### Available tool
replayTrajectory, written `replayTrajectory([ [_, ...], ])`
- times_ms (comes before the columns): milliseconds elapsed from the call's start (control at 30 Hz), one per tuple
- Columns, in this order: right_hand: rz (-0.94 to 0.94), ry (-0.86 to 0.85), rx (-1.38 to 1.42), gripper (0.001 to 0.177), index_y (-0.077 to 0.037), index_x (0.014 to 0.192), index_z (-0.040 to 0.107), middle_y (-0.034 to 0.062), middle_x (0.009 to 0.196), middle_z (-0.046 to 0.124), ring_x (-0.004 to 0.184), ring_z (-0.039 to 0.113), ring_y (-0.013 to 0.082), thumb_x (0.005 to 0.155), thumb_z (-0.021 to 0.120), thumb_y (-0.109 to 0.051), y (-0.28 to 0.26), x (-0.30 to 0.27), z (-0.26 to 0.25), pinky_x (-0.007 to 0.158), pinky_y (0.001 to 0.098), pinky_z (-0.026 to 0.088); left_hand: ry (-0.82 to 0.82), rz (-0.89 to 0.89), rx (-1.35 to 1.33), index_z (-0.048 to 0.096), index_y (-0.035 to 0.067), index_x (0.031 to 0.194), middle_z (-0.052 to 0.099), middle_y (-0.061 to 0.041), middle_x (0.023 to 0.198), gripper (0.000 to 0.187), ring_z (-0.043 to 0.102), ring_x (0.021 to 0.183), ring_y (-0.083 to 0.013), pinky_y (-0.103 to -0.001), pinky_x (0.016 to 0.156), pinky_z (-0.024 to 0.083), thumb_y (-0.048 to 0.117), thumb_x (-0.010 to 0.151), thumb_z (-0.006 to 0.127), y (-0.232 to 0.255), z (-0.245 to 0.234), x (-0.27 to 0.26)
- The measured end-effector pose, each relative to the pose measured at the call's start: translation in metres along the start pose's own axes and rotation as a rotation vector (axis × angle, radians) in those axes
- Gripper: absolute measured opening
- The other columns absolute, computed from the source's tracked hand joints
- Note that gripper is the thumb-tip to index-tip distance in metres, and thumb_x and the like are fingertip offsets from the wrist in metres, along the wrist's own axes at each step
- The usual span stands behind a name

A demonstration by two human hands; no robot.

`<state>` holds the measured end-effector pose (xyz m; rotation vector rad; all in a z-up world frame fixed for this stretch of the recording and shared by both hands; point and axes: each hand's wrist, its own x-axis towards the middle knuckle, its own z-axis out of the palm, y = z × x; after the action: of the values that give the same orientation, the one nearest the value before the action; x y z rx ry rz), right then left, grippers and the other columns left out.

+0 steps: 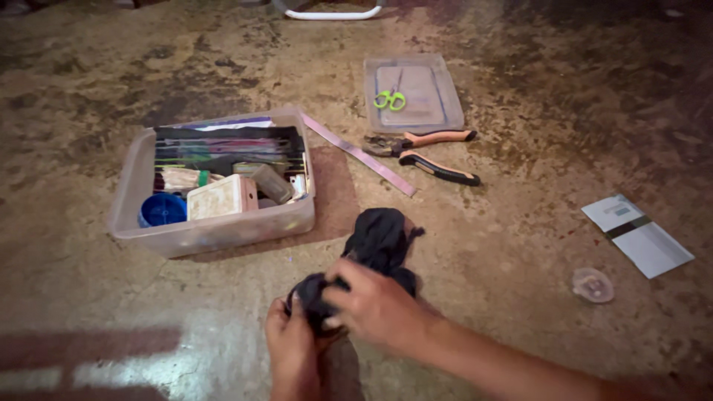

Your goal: The person sits on the floor and wipes a pair of scissors and a pair of pliers with a dark cloth. They handle each tool individually, wiping the blades and handles before placing them into a plastic container.

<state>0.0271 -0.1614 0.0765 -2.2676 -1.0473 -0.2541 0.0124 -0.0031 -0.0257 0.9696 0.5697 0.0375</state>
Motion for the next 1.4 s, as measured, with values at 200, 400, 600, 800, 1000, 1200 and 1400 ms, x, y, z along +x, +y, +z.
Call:
replayTrajectory([
  [200,0.261,0.018,-0.078,0.029,-0.002,0.108,0.069,0.0173,0.114,0.06,0.102,0.064,0.0382,0.078,0.069,-0.003,0.028,0.014,-0.016,0.084,0.0455,0.052,-0.02,-0.079,0.008,0.052,0.006,0.104,0.077,-0.02,0.097,0.02,0.069,0.055,-0.0258,-0.045,0.055,0.063,0.026,0.101,0.051,0.009,0.002,-0.006],
  [400,-0.012,0.024,-0.044,0.024,-0.001,0.089,0.071,0.0136,0.103,0.063,0.101,0.063,0.0361,0.087,0.079,-0.024,-0.002,0.009,-0.01,0.086,0.0426,0.05,-0.127,0.055,-0.05,0.044,0.008,0.101,0.066,-0.02,0.089,0.016,0.073,0.061,-0.0251,-0.045,0.056,0.064,0.008,0.097,0.06,0.008,-0.002,-0.006],
  [600,0.23,0.182,-0.034,0.018,-0.001,0.09,0.074,0.0127,0.1,0.069,0.093,0.068,0.0321,0.084,0.077,-0.018,0.023,0.029,-0.018,0.082,0.0408,0.054,-0.034,-0.08,-0.01,0.041,0.01,0.096,0.077,-0.019,0.093,0.02,0.072,0.057,-0.0288,-0.045,0.053,0.063,0.013,0.097,0.06,0.013,-0.002,-0.009],
  [800,-0.045,0.075,-0.05,0.016,0.001,0.096,0.073,0.0143,0.101,0.07,0.097,0.067,0.0332,0.085,0.074,-0.011,0.021,0.014,-0.005,0.086,0.0408,0.054,-0.052,0.001,-0.019,0.043,0.007,0.098,0.071,-0.024,0.089,0.017,0.071,0.053,-0.0308,-0.047,0.045,0.062,0.008,0.095,0.059,0.007,0.004,-0.008],
  [1000,0.108,0.069,-0.13,0.015,-0.002,0.096,0.075,0.013,0.1,0.071,0.096,0.067,0.0328,0.083,0.075,-0.01,0.033,0.024,-0.006,0.086,0.0416,0.054,-0.001,-0.047,-0.071,0.04,0.008,0.096,0.076,-0.018,0.087,0.022,0.072,0.052,-0.0297,-0.044,0.045,0.061,0.01,0.096,0.061,0.012,0.007,-0.01],
  [1200,0.12,0.071,-0.134,0.015,-0.002,0.096,0.074,0.0148,0.096,0.069,0.093,0.066,0.0356,0.082,0.074,-0.009,0.041,0.032,-0.013,0.083,0.0436,0.053,0.2,0.599,0.87,0.046,0.014,0.149,0.057,-0.023,0.127,0.09,0.07,0.101,-0.0311,-0.043,0.085,0.061,0.017,0.069,0.087,0.035,0.033,-0.044],
  [1400,0.201,0.19,-0.006,0.018,0.0,0.097,0.074,0.014,0.098,0.073,0.094,0.07,0.034,0.085,0.076,-0.014,0.047,0.02,-0.005,0.082,0.0399,0.055,0.18,0.913,1.637,0.066,0.007,0.113,0.054,-0.019,0.136,0.065,0.046,0.127,-0.0396,-0.051,0.093,0.041,0.039,0.059,0.085,0.073,0.031,-0.063],
])
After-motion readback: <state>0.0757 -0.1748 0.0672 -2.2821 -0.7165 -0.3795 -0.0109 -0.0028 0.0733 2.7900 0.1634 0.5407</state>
